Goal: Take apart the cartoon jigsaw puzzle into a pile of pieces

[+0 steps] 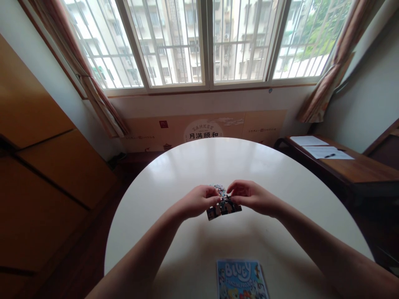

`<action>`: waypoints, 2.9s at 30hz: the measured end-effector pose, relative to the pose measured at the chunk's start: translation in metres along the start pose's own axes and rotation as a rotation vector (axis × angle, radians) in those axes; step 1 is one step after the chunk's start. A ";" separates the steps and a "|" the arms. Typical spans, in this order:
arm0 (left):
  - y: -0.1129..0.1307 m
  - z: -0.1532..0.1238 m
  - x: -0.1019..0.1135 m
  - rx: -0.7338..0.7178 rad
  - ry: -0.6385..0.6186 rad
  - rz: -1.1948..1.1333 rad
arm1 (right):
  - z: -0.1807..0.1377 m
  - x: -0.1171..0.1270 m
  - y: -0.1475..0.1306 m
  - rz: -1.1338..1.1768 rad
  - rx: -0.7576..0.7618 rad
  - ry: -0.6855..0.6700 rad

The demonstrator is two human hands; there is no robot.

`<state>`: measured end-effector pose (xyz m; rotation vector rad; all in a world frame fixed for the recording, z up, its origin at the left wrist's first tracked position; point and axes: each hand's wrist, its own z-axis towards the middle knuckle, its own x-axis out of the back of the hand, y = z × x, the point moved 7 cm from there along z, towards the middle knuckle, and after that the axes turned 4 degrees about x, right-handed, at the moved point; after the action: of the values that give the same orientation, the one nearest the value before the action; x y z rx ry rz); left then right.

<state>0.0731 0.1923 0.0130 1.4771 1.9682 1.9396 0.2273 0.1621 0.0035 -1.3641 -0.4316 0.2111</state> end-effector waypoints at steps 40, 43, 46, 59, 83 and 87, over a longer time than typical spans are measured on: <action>-0.021 0.006 0.025 0.090 0.177 -0.004 | 0.001 -0.011 0.009 0.137 -0.136 0.030; -0.027 0.009 0.028 0.101 0.203 0.097 | 0.001 -0.011 0.012 0.103 -0.150 0.004; -0.028 0.008 0.029 0.101 0.224 0.169 | 0.001 -0.010 0.013 0.072 -0.153 0.013; -0.028 0.008 0.044 0.158 0.438 0.452 | 0.001 0.000 0.012 -0.072 -0.127 0.079; 0.011 -0.004 -0.013 -0.164 0.254 0.744 | 0.001 0.011 0.007 -0.210 -0.079 0.178; 0.009 -0.003 -0.013 -0.153 0.239 0.707 | 0.001 0.013 0.004 -0.244 -0.041 0.194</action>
<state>0.0839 0.1806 0.0137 2.1876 1.4082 2.5492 0.2391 0.1687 0.0023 -1.3445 -0.4370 -0.1310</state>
